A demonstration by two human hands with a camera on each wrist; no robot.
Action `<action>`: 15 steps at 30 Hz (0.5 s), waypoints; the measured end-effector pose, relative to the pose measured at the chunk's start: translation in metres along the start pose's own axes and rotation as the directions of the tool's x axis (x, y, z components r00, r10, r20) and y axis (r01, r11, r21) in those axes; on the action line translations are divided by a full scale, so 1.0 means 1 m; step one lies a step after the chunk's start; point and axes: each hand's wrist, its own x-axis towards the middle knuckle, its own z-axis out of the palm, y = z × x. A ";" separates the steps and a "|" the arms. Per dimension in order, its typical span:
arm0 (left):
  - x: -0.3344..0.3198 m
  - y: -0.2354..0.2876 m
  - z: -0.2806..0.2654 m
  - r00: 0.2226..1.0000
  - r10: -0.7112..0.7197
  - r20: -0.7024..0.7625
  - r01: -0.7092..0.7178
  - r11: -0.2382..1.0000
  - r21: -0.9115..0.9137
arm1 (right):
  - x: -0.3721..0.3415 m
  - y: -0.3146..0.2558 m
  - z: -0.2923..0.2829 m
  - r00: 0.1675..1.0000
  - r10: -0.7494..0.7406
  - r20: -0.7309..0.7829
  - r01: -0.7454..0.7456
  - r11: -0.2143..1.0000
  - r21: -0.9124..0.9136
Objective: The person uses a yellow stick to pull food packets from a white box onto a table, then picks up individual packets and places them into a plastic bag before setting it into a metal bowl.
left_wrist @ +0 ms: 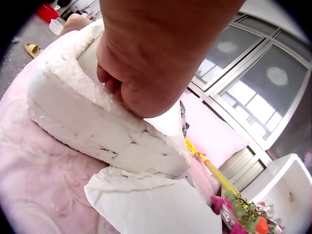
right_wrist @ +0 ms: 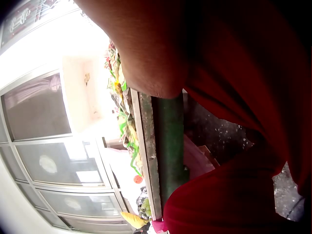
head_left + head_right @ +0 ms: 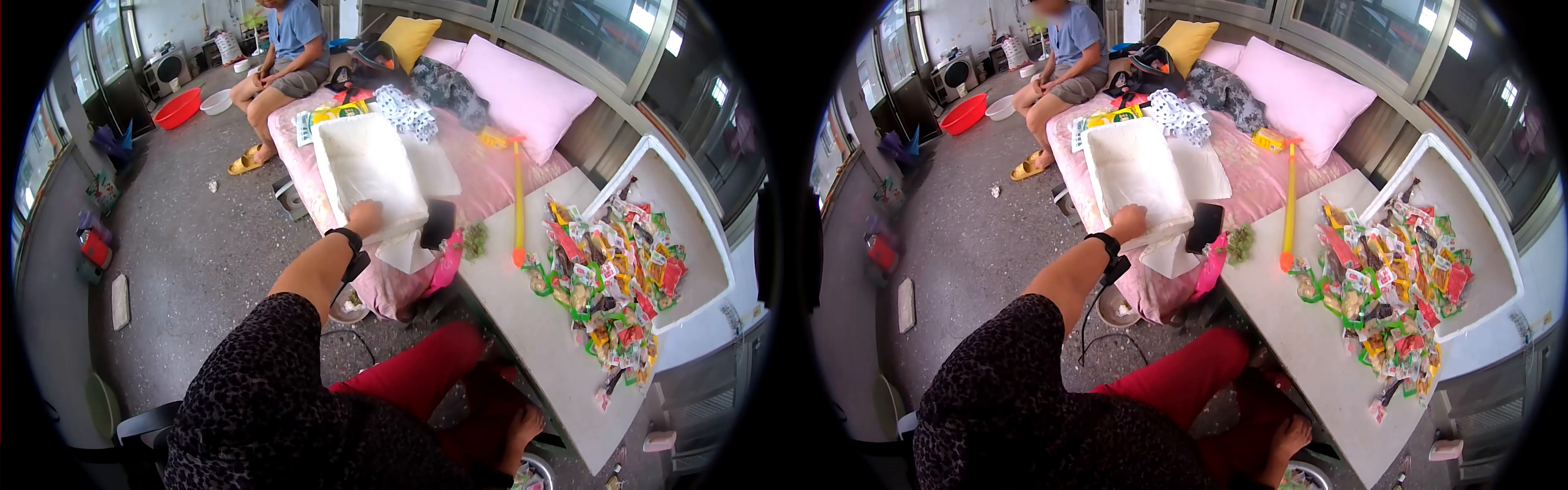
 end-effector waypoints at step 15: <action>-0.024 0.067 -0.056 0.977 0.175 -0.126 -0.215 0.806 -0.551 | 0.014 -0.019 -0.015 0.999 0.035 -0.022 -0.030 0.981 0.190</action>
